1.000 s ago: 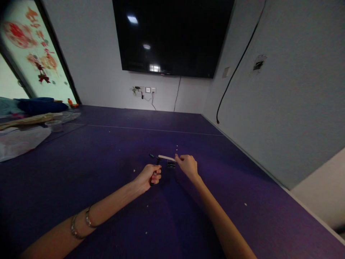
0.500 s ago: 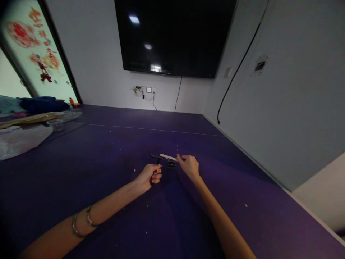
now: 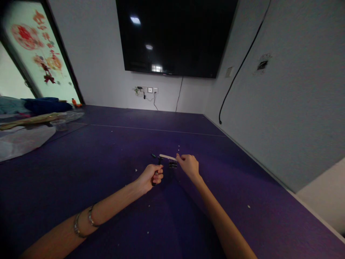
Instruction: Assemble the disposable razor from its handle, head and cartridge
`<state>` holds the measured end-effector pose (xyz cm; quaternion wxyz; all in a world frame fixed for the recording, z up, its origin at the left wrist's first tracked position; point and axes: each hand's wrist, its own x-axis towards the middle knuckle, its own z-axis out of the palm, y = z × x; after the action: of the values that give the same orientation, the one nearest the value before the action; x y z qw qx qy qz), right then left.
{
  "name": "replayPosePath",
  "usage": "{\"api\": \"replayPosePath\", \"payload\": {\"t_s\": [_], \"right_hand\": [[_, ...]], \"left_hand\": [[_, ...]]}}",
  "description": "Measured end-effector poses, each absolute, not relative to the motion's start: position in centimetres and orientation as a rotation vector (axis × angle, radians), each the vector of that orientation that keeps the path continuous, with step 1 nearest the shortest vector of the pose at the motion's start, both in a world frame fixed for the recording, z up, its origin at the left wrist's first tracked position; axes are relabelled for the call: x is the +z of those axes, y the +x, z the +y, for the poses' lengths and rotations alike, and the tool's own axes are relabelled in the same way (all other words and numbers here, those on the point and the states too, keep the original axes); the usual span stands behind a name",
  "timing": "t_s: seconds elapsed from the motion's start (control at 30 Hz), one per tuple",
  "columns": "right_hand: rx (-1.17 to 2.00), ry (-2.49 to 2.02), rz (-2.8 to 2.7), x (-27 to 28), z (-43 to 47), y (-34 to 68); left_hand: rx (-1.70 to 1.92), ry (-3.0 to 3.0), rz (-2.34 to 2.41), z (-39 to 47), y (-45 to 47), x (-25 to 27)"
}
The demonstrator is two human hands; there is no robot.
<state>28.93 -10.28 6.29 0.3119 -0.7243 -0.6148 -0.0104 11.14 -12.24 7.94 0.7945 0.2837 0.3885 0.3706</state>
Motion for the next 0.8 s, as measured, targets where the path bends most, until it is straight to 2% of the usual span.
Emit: {"api": "replayPosePath", "payload": {"t_s": [0.43, 0.7, 0.8], "right_hand": [[-0.095, -1.95, -1.613, 6.9, -10.6, 28.5], [-0.019, -1.956, -1.605, 6.6, -10.3, 29.2], [0.157, -1.906, -1.565, 6.3, -9.7, 30.3]], "left_hand": [[0.79, 0.664, 0.85, -12.5, 11.3, 7.8], [0.822, 0.695, 0.829, -12.5, 11.3, 7.9], [0.839, 0.716, 0.796, -12.3, 11.1, 8.2]]}}
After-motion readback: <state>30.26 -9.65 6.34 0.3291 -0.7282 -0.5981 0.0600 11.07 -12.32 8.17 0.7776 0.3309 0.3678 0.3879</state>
